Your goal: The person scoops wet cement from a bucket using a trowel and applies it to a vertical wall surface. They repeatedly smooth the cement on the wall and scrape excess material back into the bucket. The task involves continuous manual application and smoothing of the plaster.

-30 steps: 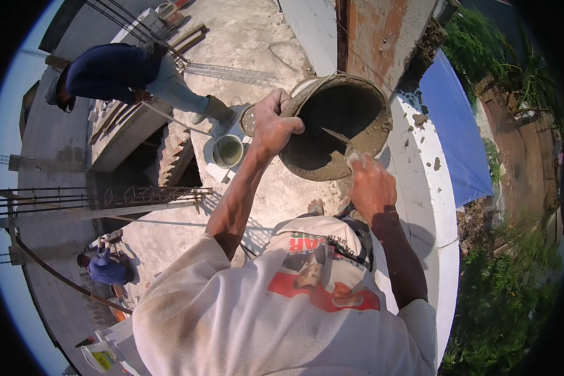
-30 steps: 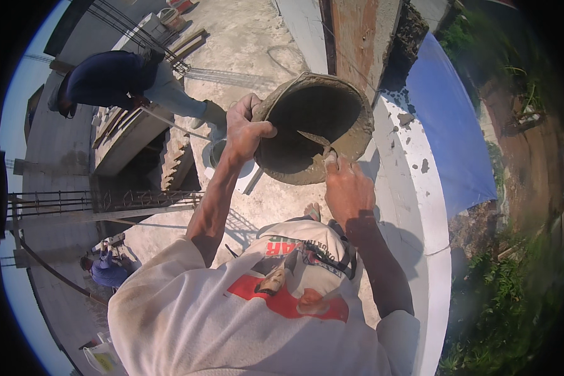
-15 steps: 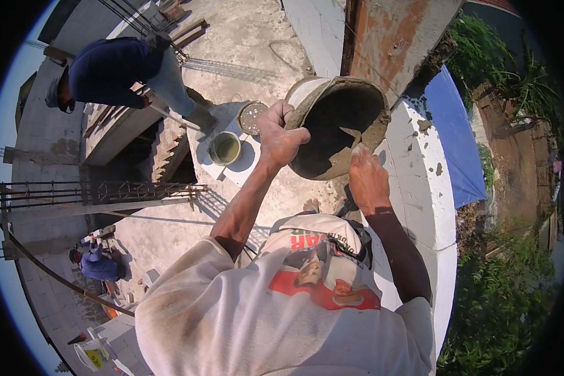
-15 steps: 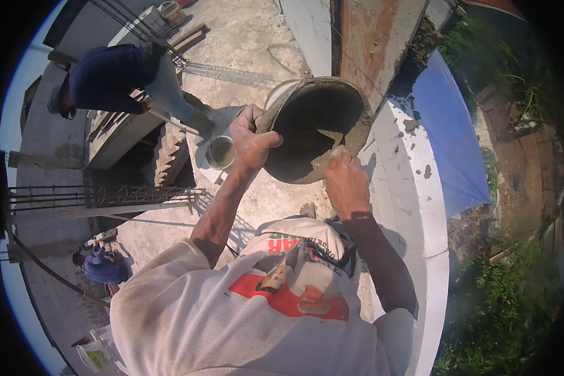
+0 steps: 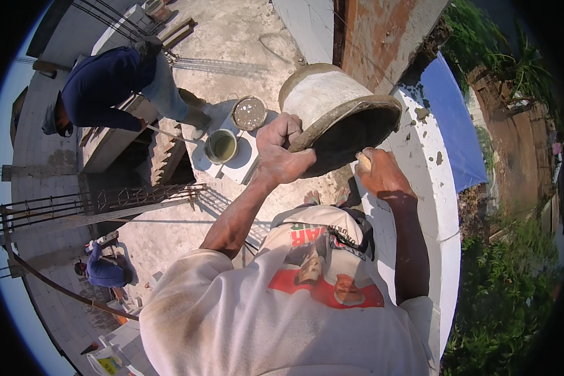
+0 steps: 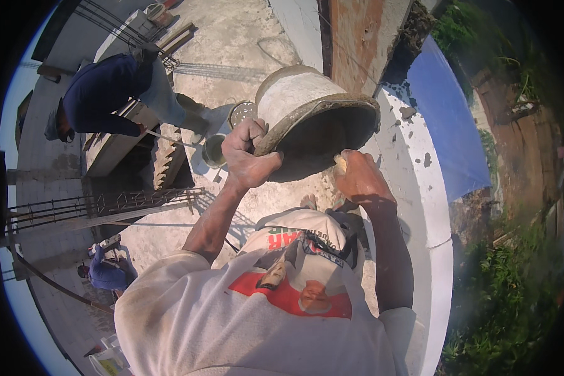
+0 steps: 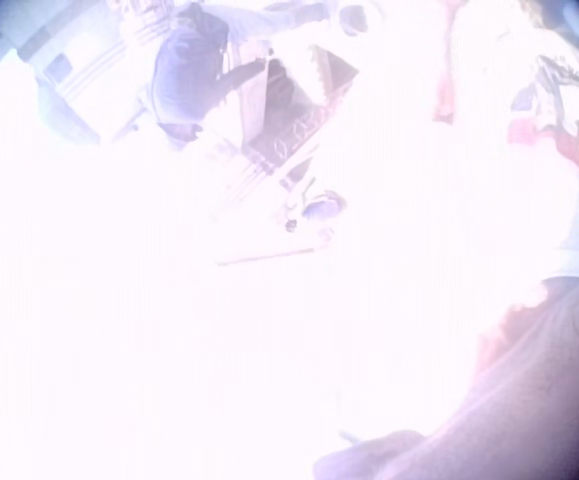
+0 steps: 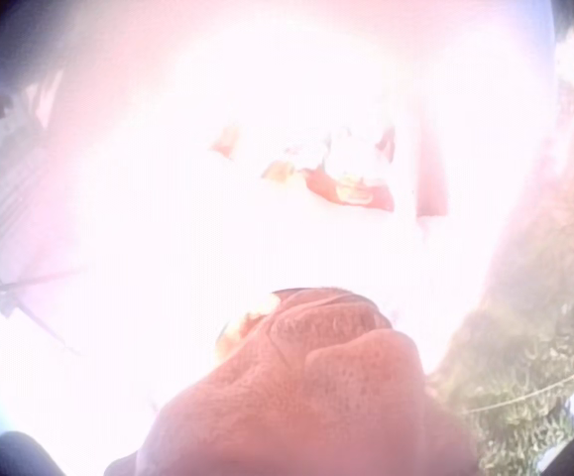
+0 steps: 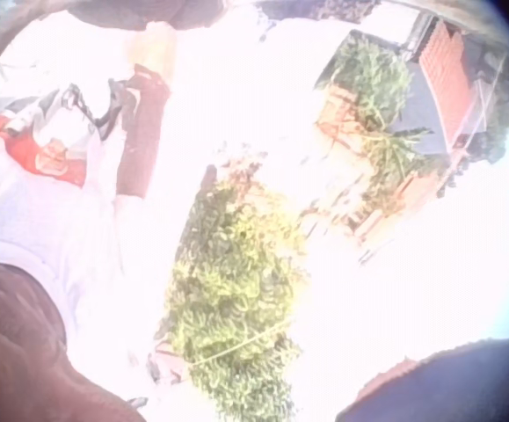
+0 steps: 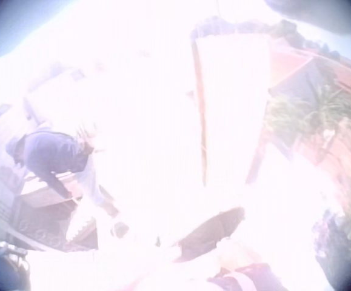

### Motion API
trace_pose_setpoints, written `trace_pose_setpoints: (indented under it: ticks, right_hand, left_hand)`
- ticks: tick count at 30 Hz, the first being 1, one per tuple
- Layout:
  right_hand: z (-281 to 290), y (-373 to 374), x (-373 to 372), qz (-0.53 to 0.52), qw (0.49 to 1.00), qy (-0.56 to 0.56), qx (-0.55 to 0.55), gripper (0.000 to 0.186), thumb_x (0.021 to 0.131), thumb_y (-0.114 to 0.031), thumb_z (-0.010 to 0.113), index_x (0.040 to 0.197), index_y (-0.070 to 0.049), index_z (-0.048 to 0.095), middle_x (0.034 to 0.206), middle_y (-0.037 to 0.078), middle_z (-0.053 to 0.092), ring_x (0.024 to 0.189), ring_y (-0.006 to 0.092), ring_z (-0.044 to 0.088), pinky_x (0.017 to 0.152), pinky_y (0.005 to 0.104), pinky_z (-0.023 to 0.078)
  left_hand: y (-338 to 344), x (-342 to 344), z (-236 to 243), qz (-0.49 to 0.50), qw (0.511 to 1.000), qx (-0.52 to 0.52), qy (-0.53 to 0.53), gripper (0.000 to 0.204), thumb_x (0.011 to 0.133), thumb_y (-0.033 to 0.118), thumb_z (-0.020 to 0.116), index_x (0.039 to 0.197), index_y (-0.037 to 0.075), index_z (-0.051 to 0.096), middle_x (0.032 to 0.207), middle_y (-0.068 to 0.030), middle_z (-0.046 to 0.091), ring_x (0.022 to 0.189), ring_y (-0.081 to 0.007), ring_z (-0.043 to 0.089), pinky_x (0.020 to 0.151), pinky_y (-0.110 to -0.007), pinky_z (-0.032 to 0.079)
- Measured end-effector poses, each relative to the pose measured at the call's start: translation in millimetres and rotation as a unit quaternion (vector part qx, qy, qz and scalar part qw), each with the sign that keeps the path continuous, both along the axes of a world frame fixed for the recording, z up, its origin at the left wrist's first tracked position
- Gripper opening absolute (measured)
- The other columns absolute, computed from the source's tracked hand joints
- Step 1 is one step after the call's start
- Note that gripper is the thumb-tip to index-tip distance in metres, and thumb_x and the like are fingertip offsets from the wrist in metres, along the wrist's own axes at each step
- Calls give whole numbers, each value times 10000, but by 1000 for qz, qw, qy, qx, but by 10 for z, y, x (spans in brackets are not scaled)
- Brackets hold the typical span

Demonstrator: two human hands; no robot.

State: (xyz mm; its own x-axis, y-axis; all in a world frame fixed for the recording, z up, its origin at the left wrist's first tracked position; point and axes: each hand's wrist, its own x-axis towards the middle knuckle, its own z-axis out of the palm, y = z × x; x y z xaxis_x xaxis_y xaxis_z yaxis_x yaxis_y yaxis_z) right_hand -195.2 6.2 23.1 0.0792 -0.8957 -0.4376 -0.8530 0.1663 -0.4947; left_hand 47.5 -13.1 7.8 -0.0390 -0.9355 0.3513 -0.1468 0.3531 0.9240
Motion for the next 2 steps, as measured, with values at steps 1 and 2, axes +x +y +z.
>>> trace_pose_setpoints:
  ticks: [1, 2]
  right_hand:
    - [-11, -2, -78, -6, 999, -42, 13, 467, 882, -182, 696, 1291, 41, 663, 1291, 308, 673, 1143, 411, 706, 963, 465, 563]
    - [-137, -5, -192, 2, 996, -83, 28, 499, 878, -206, 716, 1325, 8, 660, 1274, 280, 694, 1157, 396, 703, 981, 456, 554]
  left_hand:
    - [18, 20, 22, -17, 1000, 6, 11, 416, 608, -87, 705, 747, 105, 363, 732, 35, 413, 670, -76, 326, 572, -266, 274]
    - [6, 6, 22, -23, 1000, 7, 11, 416, 608, -87, 705, 747, 105, 363, 732, 35, 413, 670, -76, 326, 572, -266, 274]
